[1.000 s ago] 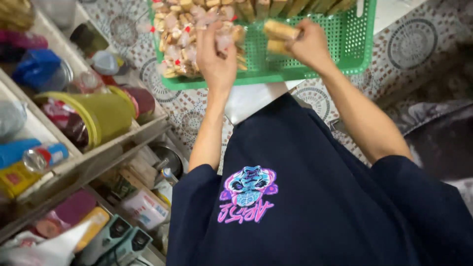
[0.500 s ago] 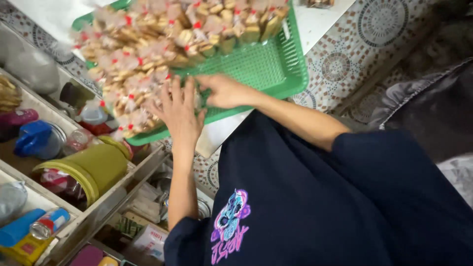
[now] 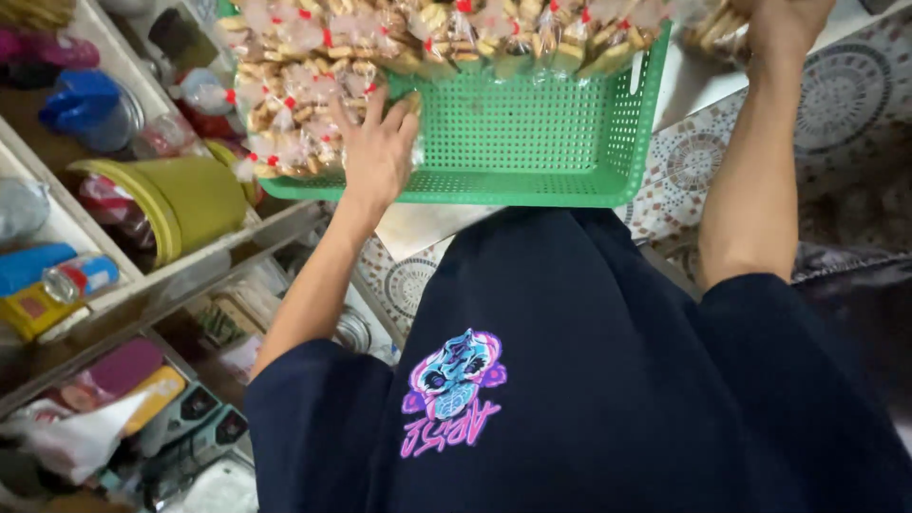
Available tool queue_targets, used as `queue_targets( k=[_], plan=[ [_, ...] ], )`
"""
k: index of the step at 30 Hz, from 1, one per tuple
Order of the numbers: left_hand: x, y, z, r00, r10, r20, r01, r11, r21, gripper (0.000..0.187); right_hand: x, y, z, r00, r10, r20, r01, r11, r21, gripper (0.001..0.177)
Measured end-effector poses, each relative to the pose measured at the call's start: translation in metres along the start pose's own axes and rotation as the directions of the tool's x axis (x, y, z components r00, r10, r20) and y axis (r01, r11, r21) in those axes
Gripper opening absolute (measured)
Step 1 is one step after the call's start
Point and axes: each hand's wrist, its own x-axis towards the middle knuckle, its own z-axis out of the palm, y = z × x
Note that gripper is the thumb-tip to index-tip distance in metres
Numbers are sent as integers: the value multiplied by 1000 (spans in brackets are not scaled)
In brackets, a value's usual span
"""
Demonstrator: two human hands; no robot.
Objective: Packaging breadsticks into plastic bags and arranging them in a green plastic crate
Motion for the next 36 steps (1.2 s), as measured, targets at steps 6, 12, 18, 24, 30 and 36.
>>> queue_targets(
  k=[6, 12, 18, 24, 30, 36],
  plan=[
    [13, -28, -12, 997, -11, -82, 3, 995, -96, 20, -100, -139, -11, 918, 222, -328, -55, 892, 448, 59],
    [20, -14, -36, 963, -2, 271, -49, 983, 179, 12, -209, -366, 116, 936, -117, 331, 60, 983, 176, 16],
    [-13, -11, 14, 1000, 13, -1, -12, 992, 122, 12, -246, -300, 267, 980, -53, 192, -29, 916, 400, 51],
    [-63, -14, -34, 969, -232, -89, 219, 966, -141, 77, -253, -267, 332, 882, -78, 465, -144, 895, 421, 66],
    [-106, 5, 10, 899, -428, -94, 399, 888, -231, 56, -236, -241, 301, 728, -79, 681, -201, 925, 321, 72],
    [-67, 21, 11, 838, -545, 0, 526, 809, -262, 67, -229, -249, 325, 917, -153, 369, -24, 901, 434, 36]
  ],
)
